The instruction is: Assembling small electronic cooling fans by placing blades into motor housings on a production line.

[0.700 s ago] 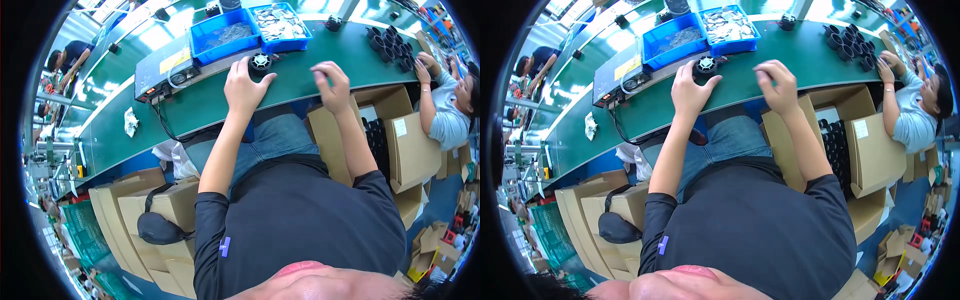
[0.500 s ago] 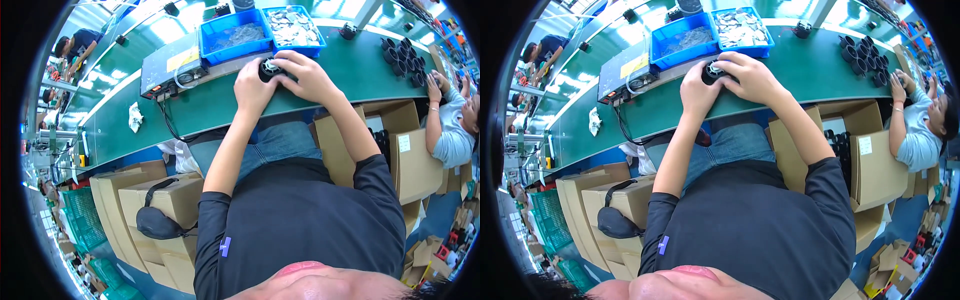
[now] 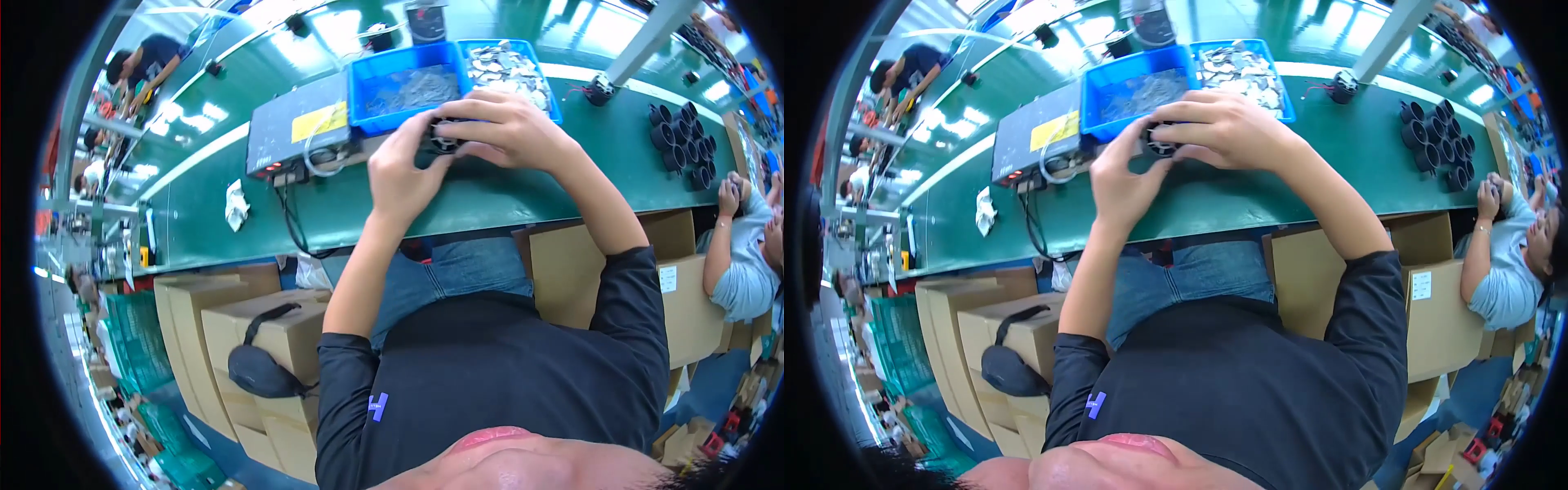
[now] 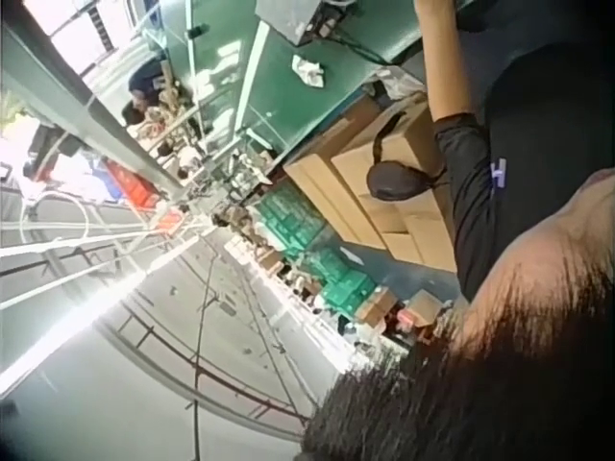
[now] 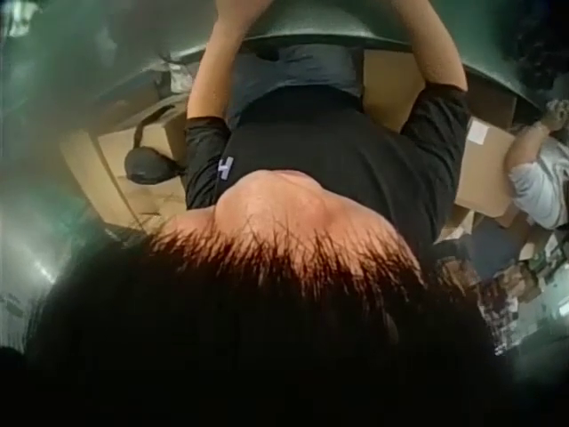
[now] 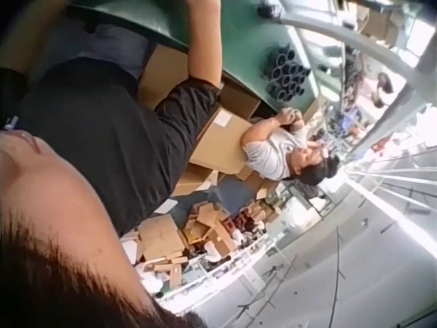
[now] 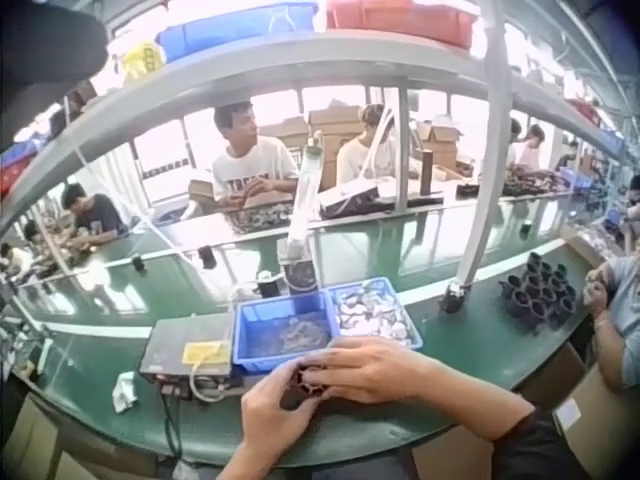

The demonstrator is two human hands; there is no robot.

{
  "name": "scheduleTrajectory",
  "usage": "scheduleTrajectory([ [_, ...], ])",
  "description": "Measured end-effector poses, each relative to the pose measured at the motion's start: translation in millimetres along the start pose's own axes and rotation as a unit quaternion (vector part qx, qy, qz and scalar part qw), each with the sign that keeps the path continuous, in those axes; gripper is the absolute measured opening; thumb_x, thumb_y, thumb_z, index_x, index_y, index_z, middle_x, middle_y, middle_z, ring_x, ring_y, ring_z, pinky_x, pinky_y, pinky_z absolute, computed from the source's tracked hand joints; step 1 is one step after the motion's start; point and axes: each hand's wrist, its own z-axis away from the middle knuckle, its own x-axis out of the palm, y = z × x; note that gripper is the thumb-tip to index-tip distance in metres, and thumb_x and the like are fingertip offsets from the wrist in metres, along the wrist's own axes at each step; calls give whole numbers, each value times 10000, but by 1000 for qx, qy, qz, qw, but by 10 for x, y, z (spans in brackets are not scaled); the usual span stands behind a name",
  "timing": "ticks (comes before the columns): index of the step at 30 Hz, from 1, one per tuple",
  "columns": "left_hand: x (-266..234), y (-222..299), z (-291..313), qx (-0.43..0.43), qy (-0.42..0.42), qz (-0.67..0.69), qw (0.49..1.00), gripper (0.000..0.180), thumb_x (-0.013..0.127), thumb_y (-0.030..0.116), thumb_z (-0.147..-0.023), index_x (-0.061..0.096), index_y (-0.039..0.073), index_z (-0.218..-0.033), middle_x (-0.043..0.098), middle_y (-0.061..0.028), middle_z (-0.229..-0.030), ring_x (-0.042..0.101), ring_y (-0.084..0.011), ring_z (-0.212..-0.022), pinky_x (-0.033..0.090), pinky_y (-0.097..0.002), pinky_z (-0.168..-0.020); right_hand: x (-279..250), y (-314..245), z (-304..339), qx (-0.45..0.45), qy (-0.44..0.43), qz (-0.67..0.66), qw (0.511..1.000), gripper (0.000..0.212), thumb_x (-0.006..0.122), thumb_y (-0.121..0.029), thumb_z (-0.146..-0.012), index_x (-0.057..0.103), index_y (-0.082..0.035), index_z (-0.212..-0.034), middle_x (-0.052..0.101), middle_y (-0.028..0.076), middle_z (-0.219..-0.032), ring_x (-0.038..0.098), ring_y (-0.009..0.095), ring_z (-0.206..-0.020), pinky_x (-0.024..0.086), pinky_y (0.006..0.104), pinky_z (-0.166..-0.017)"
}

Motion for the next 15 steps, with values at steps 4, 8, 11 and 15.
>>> scheduleTrajectory([
  [4, -122, -255, -186, -47, -9, -48, 998, 694, 924, 42, -751, 696, 33, -1406, 695, -145, -1450, 748, -322, -1169, 607, -398, -958, -23, 203, -290, -62, -3, 69, 996, 470, 805, -133, -894, 739, -210, -1353, 679, 18, -1436, 679, 245, -1138, 604, 372, -978],
  [8, -227, -342, -422, -176, -75, 44, 981, 778, 920, 41, -762, 626, 32, -1482, 657, -163, -1505, 731, -347, -1226, 585, -412, -1031, 44, 243, -464, -42, -46, 105, 993, 462, 786, -110, -901, 716, -241, -1338, 642, 11, -1478, 657, 239, -1153, 588, 350, -999],
  [11, -213, -280, -648, -175, -103, -7, 979, 862, 922, 33, -763, 555, 34, -1542, 689, -165, -1475, 737, -355, -1221, 579, -409, -1065, 5, 284, -460, -52, -33, 143, 988, 434, 789, -102, -903, 722, -238, -1311, 627, 6, -1494, 654, 236, -1176, 593, 360, -993],
  [15, -196, -341, -764, -163, -122, 13, 979, 976, 903, -17, -758, 427, -17, -1610, 774, -183, -1321, 760, -324, -1153, 599, -402, -1053, 105, 468, -350, -55, 27, 142, 988, 378, 789, -105, -916, 725, -196, -1278, 674, -3, -1387, 666, 205, -1126, 591, 334, -1002],
])
